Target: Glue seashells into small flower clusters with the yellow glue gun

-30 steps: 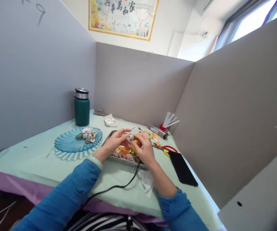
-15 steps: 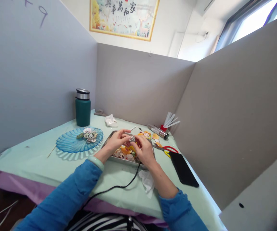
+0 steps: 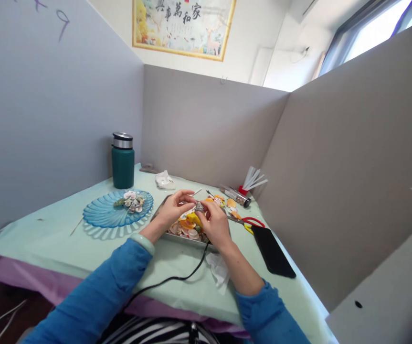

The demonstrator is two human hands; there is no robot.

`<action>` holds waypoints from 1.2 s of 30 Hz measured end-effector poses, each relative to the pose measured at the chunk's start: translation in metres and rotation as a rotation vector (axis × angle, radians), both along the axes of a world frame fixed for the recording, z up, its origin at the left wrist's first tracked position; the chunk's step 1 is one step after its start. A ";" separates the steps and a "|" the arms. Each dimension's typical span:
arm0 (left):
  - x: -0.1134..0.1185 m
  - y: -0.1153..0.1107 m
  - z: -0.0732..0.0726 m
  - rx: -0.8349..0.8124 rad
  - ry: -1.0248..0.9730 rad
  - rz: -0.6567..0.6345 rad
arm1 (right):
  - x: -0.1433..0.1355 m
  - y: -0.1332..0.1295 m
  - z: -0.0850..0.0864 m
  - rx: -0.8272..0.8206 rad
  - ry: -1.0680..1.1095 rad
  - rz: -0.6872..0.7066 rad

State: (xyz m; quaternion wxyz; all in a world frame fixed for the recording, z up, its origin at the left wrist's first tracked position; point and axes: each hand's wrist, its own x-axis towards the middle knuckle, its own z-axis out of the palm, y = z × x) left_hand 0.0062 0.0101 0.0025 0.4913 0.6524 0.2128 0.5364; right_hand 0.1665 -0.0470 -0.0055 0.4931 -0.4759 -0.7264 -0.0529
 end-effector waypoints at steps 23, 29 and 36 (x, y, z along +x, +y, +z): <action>0.003 -0.010 0.006 -0.012 0.030 -0.058 | -0.002 -0.004 0.003 0.024 -0.027 0.056; 0.003 -0.009 0.004 -0.005 0.039 -0.066 | -0.001 -0.002 0.001 0.009 0.004 0.085; 0.003 -0.007 0.005 0.040 0.033 -0.025 | -0.003 -0.003 0.002 0.007 0.005 0.091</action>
